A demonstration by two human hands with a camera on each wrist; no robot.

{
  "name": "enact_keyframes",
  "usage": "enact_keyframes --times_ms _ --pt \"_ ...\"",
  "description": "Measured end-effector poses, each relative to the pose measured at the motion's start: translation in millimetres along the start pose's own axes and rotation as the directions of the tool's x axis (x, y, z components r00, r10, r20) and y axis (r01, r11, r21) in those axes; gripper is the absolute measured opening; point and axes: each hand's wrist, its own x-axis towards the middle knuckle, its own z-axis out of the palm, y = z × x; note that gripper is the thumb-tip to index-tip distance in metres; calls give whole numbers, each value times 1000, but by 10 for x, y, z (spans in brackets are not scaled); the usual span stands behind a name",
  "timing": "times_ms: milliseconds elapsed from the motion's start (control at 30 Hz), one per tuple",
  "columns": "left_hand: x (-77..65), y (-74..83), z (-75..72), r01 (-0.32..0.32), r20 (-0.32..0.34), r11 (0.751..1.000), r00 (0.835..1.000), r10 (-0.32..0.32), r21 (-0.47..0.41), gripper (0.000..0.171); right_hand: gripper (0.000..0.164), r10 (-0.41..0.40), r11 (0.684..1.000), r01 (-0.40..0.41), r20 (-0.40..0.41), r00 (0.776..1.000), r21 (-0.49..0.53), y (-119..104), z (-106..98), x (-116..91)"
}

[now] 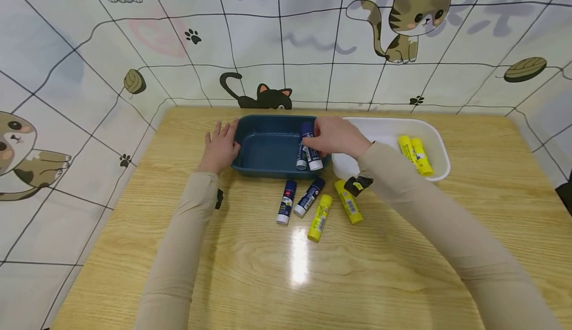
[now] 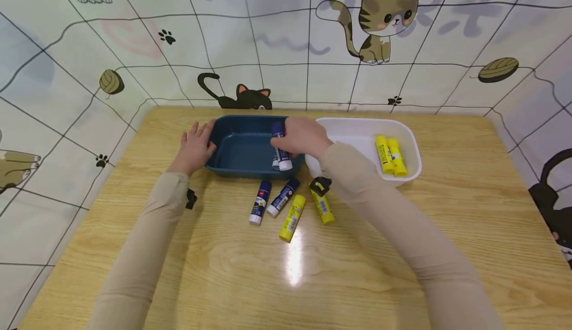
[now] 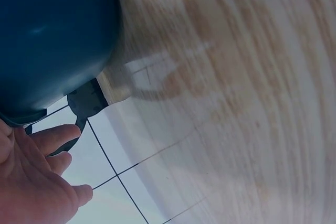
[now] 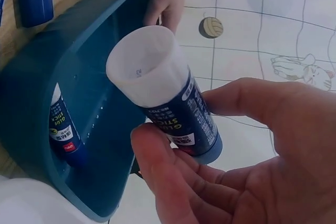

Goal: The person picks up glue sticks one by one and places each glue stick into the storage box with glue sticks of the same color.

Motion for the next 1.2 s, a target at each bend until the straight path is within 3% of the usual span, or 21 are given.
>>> enact_keyframes --times_ms 200,567,833,1200 --pt "1 -7 8 3 -2 1000 1000 -3 3 62 42 50 999 -50 27 998 -8 -23 -9 181" --pt "-11 12 -16 6 -5 1000 1000 -6 9 61 38 139 988 -144 88 986 58 -31 -2 534" --pt "0 10 -2 14 -1 1000 1000 -14 14 63 36 218 968 -233 149 965 94 10 144 806" --pt "8 4 6 17 -3 1000 1000 -17 14 62 33 256 965 -261 185 949 4 -49 278 908"
